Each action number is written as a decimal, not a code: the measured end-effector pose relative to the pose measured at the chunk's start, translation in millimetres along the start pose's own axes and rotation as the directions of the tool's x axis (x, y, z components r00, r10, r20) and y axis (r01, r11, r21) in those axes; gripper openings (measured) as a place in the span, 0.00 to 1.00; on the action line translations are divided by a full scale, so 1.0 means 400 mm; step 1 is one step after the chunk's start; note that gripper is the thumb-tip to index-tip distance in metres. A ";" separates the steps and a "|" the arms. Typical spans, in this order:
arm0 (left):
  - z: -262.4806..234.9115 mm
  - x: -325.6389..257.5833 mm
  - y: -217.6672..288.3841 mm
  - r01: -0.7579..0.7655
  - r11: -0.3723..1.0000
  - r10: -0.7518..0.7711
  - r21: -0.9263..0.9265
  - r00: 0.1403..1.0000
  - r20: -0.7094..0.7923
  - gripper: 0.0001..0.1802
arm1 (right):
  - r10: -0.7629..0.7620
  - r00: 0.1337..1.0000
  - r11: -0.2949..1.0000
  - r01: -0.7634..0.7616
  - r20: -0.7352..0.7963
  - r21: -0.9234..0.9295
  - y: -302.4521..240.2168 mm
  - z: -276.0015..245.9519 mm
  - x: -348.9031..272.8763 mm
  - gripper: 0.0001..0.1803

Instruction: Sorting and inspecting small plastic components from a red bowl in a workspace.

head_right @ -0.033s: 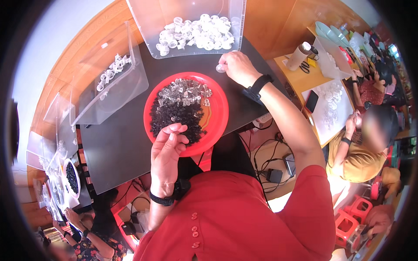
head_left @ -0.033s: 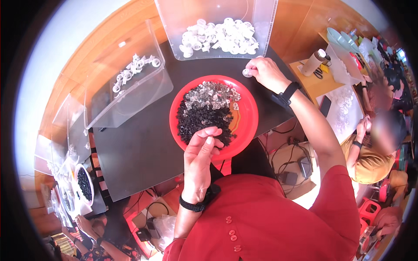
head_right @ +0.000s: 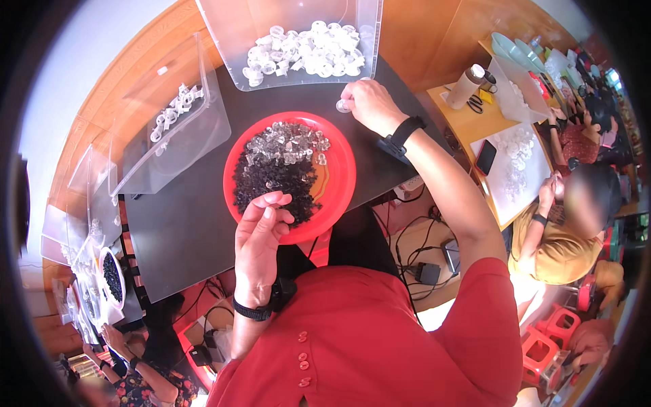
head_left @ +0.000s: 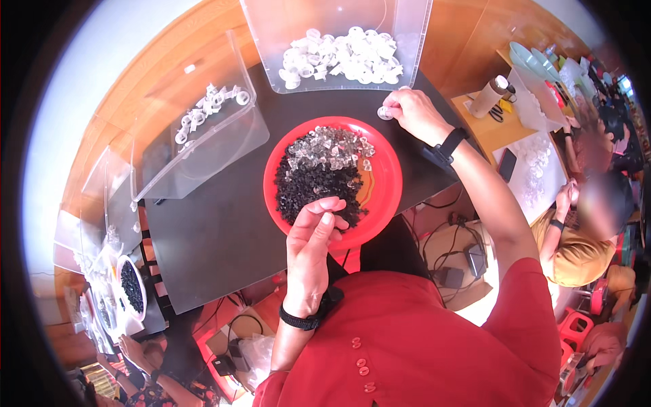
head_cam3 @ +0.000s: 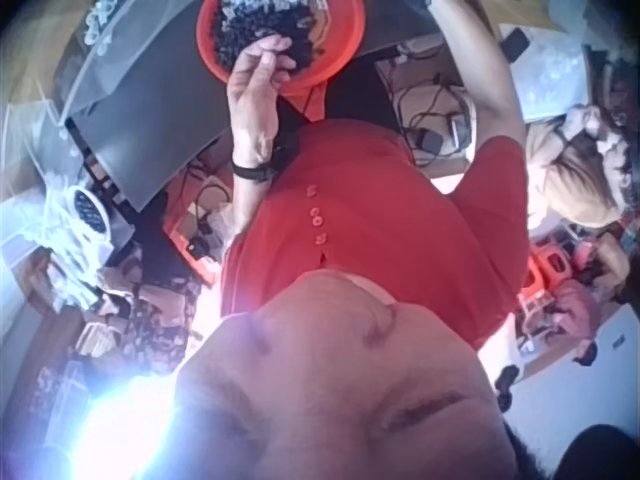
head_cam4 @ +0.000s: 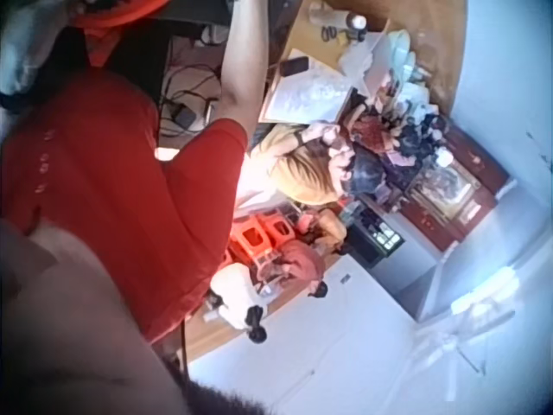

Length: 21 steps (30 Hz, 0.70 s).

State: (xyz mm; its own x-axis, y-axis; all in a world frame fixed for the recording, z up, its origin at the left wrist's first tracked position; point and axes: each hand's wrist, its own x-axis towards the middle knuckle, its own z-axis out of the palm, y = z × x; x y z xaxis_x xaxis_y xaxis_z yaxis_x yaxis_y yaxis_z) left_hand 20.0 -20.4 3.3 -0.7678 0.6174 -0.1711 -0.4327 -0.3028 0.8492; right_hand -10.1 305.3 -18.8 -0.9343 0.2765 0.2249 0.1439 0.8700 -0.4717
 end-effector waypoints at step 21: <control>0.090 0.035 -0.031 -0.117 0.992 0.118 0.038 0.993 -0.029 0.20 | -0.177 0.731 -0.061 -0.677 0.659 0.734 -0.263 -0.047 -0.228 0.17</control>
State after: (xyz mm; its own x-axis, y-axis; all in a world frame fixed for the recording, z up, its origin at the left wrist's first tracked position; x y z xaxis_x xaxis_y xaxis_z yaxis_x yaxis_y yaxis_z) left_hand 31.6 18.0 8.5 -0.8268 0.5561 -0.0842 -0.3218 -0.3449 0.8818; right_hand 66.1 196.0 26.4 -0.9233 -0.2212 -0.3138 0.3839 -0.5402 -0.7489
